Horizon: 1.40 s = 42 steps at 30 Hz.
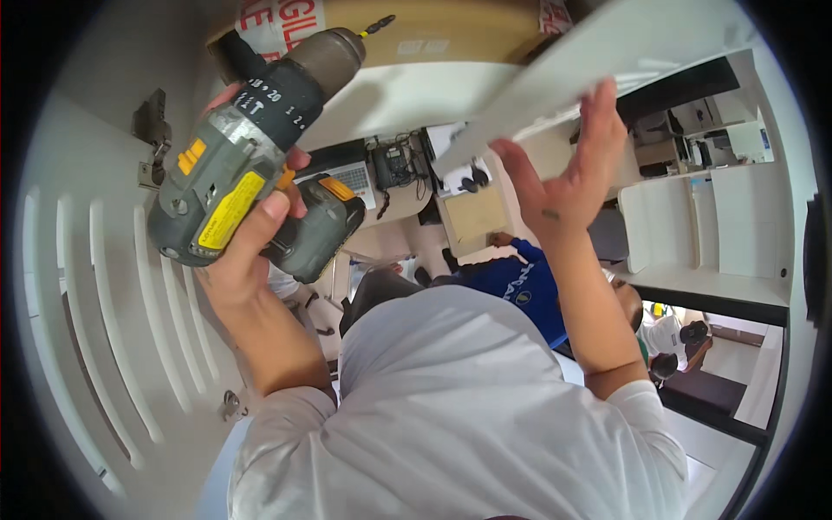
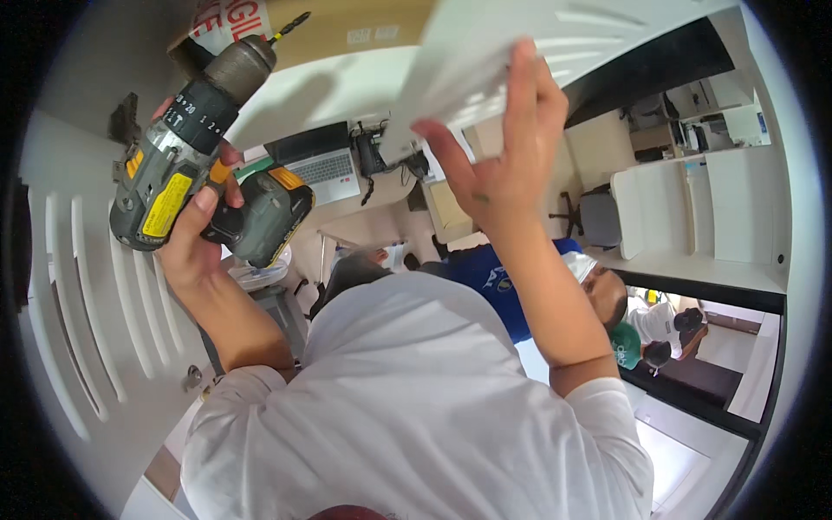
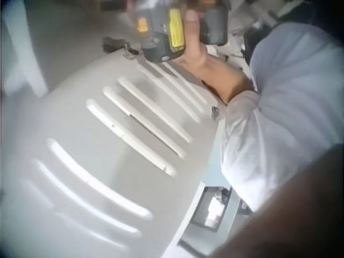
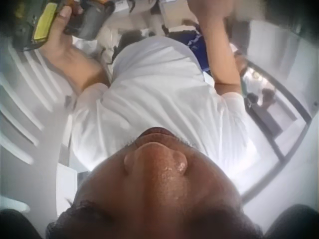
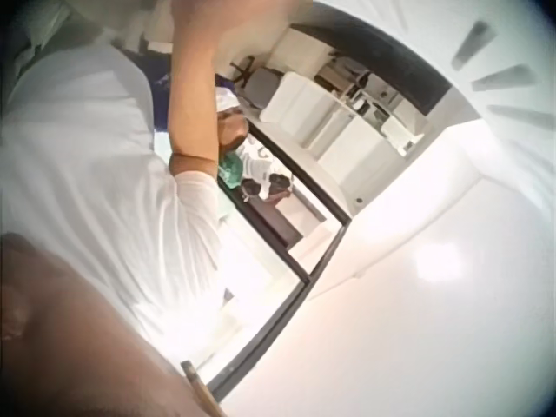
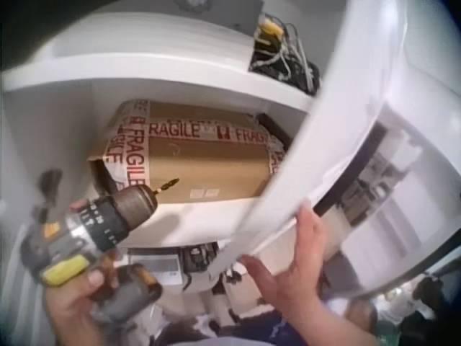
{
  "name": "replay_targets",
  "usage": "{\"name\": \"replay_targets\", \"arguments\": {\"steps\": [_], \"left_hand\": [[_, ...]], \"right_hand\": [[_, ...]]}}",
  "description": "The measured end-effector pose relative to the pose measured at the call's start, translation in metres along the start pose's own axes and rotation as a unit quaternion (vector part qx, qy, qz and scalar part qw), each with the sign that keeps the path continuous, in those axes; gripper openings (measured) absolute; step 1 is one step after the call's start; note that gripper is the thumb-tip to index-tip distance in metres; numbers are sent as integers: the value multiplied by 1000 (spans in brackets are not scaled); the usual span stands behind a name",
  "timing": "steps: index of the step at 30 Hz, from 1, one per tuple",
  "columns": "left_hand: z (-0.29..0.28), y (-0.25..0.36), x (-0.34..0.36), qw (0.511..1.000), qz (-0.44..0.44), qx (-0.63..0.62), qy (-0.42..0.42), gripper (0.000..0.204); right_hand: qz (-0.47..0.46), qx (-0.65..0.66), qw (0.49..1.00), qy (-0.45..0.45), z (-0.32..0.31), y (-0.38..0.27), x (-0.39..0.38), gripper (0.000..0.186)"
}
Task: The person uses a cordless drill to attach a white slatted cabinet door to a wall-mounted cabinet. They align the door, drive screws into the hinges, and test the door's movement by opening and closing it. A second person is visible in the background.
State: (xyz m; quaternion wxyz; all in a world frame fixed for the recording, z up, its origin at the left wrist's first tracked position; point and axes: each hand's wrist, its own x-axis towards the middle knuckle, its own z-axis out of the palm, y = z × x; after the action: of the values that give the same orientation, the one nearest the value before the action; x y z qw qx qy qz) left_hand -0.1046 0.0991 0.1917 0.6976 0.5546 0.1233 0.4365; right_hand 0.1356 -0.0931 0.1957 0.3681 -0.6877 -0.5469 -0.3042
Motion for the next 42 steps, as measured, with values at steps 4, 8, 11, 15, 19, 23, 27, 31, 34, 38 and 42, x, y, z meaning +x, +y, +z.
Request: {"name": "replay_targets", "arguments": {"steps": [4,8,11,15,19,23,27,31,34,38,42], "left_hand": [[-2,2,-15,999,-5,44,2,85],[-5,8,-30,997,-15,74,-25,78],[-8,7,-40,996,-19,88,-20,74],[-5,9,-45,996,-16,89,-4,76],[-3,11,-46,995,-17,103,1,76],[-3,13,-47,995,-25,98,13,77],[2,11,-48,993,-38,106,17,74],[0,5,-49,994,-56,93,11,70],[-7,1,-50,993,-71,88,21,63],[-13,-6,-49,994,-67,72,43,50],[-13,-11,-44,994,-71,72,45,42]], "right_hand": [[-34,-57,997,39,18,-10,17,105],[-4,-28,998,64,36,-14,27,91],[-31,0,994,108,52,-11,31,101],[1,-27,995,94,57,-8,35,99],[29,-31,995,90,55,-11,36,97],[35,-19,995,88,51,-4,33,93],[18,-33,991,128,43,0,27,87],[13,47,991,127,47,-21,17,55],[-97,70,986,115,62,-37,24,28],[-189,51,977,79,73,-43,41,11],[-233,16,972,36,76,-47,60,14]]}}
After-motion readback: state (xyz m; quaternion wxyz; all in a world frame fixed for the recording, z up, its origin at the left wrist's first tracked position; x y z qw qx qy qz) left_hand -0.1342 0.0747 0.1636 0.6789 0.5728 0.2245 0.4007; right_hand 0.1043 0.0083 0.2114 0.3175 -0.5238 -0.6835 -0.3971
